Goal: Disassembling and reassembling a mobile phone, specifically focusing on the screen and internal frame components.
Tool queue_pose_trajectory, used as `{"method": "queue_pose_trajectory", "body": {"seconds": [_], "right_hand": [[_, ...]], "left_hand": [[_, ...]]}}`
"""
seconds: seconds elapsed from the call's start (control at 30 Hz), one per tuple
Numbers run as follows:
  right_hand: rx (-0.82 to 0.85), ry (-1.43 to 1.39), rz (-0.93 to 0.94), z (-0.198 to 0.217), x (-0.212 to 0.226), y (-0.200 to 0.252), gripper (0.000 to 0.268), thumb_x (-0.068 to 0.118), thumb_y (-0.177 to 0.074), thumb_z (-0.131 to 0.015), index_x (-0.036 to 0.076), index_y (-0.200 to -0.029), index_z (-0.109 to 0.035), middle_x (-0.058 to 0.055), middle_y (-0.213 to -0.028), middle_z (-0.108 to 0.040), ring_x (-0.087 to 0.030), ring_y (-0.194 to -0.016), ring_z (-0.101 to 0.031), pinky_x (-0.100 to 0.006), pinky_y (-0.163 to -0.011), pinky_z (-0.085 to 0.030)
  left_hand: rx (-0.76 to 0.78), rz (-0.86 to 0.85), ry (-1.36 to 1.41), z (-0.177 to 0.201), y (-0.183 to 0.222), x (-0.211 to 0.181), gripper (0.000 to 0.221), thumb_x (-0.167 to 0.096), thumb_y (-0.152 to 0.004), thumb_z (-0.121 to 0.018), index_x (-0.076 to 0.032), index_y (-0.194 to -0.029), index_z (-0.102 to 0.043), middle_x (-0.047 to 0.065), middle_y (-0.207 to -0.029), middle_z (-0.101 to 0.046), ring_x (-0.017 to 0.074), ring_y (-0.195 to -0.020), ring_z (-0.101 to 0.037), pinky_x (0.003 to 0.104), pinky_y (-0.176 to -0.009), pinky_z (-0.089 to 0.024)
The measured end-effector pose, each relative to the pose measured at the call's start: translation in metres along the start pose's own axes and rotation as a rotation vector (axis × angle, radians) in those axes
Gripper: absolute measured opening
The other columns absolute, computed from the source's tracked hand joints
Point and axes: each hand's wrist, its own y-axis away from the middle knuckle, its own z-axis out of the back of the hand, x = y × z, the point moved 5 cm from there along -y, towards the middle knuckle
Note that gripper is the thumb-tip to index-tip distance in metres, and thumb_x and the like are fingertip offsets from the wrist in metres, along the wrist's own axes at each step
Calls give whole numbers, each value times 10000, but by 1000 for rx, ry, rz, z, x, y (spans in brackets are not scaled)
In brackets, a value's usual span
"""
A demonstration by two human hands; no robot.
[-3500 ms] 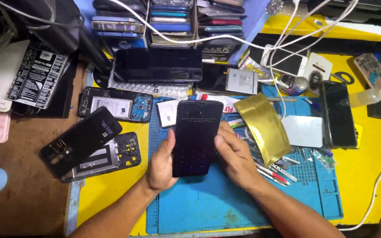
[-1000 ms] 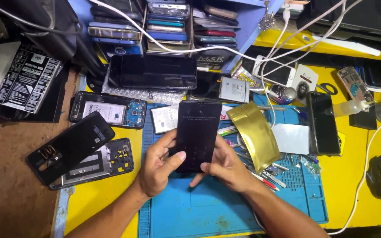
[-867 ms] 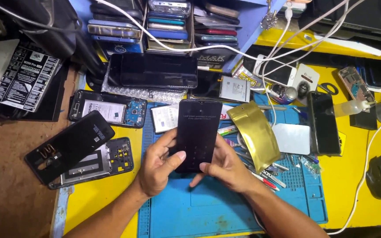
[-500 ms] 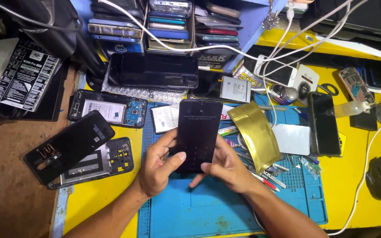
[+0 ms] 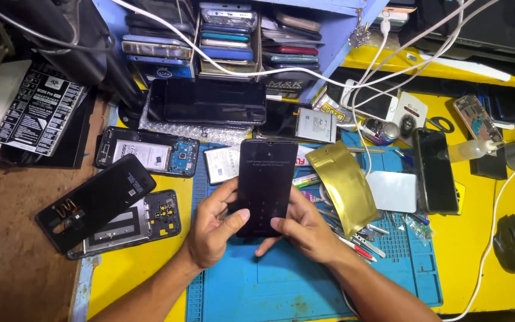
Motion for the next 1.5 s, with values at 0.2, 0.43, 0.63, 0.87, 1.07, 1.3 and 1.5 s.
{"method": "queue_pose_trajectory", "body": {"seconds": [0.2,0.43,0.63,0.87,1.07,1.3,1.5], "right_hand": [[2,-4,5,0,0,-1,587,16,-979,-564,18,-1516,-326,-181,-1171,-612,-377,-1002,-681,-549,-687,-698],[-2,-27,-7,0,-1,-1,580,20,-982,-567,16,-1511,-330,-190,-1192,-607,-381,-1022,-675,-557,-696,-695],[11,-9,-3,-3,3,-1,577,20,-978,-561,20,-1509,-333,-181,-1223,-596,-357,-1049,-659,-548,-705,-697],[27,-29,2,-1,2,-1,646,5,-944,-585,19,-1528,-311,-184,-1260,-580,-359,-1070,-650,-560,-710,-688],[16,-4,0,-2,3,-1,655,18,-941,-586,28,-1535,-309,-191,-1297,-560,-398,-1111,-641,-548,-695,-692],[-2,16,19,-1,3,-1,617,20,-954,-590,18,-1515,-333,-194,-1261,-596,-380,-1085,-650,-538,-675,-698],[-10,24,25,-2,4,0,615,14,-953,-593,20,-1511,-336,-200,-1284,-588,-366,-1092,-650,-522,-685,-701]], "left_hand": [[-1,-3,3,1,0,2,562,-200,-934,-560,69,-1423,-501,203,-1304,-688,253,-1209,-661,344,-1058,-507],[-1,-6,-4,1,-1,0,568,-214,-928,-562,69,-1418,-508,205,-1304,-691,251,-1204,-662,343,-1050,-508],[-3,2,10,1,0,2,567,-213,-924,-565,67,-1414,-512,198,-1296,-692,248,-1200,-661,342,-1048,-509],[-3,-8,20,1,-1,1,569,-217,-931,-566,71,-1418,-508,201,-1296,-692,245,-1194,-662,338,-1042,-514],[-4,-1,-2,0,-1,0,546,-214,-927,-554,66,-1395,-525,209,-1287,-698,259,-1197,-672,340,-1042,-518],[-4,2,-1,0,-1,-1,530,-189,-925,-554,57,-1394,-533,207,-1289,-703,265,-1199,-679,348,-1043,-530],[0,-13,-1,-1,-1,-2,519,-197,-936,-550,61,-1386,-538,206,-1288,-704,266,-1205,-675,351,-1052,-525]]}}
